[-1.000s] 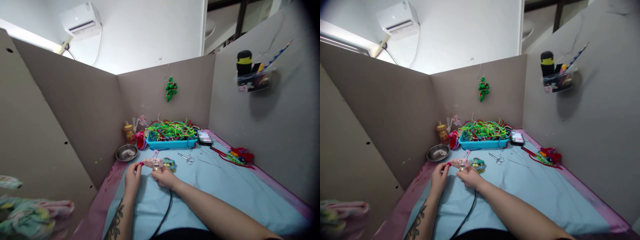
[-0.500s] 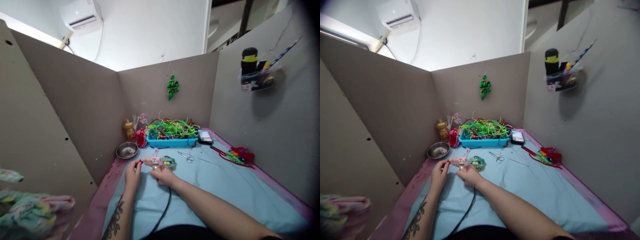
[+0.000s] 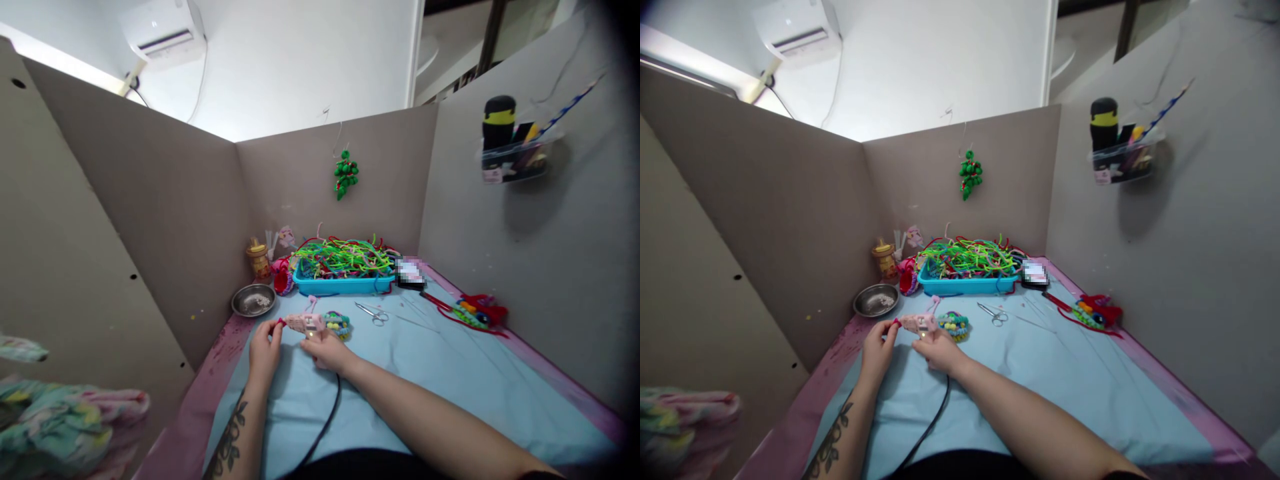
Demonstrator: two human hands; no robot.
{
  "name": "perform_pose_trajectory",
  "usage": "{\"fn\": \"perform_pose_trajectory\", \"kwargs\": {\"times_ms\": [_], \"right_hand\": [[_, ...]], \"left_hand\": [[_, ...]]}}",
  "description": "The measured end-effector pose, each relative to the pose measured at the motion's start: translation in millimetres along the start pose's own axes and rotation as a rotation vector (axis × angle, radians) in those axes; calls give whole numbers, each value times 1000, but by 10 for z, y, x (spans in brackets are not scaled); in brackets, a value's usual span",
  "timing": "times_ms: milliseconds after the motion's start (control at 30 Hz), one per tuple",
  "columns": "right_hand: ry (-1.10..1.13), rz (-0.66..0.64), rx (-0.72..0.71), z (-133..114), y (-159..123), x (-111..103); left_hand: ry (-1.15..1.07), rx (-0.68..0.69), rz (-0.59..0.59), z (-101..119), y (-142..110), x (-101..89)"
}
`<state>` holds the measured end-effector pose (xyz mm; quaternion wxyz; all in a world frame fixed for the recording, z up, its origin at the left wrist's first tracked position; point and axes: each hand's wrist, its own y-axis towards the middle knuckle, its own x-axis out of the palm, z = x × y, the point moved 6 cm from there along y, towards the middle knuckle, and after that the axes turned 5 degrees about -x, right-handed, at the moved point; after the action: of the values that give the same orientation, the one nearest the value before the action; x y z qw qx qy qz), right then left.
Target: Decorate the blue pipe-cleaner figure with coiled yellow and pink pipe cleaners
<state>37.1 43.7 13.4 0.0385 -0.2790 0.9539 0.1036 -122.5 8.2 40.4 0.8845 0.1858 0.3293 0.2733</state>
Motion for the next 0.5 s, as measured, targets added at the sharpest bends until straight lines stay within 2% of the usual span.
{"fn": "perform_pose_trajectory", "kwargs": {"times_ms": [167, 367, 500], "right_hand": [[-55, 12, -1, 8, 2, -2], [-116, -19, -17, -94, -46, -18], [-105, -11, -85, -161, -52, -29]], "left_hand": [[-8, 10, 19, 6, -5, -13], [32, 39, 60, 17, -3, -49], [11, 50, 126, 51, -13, -107]]}}
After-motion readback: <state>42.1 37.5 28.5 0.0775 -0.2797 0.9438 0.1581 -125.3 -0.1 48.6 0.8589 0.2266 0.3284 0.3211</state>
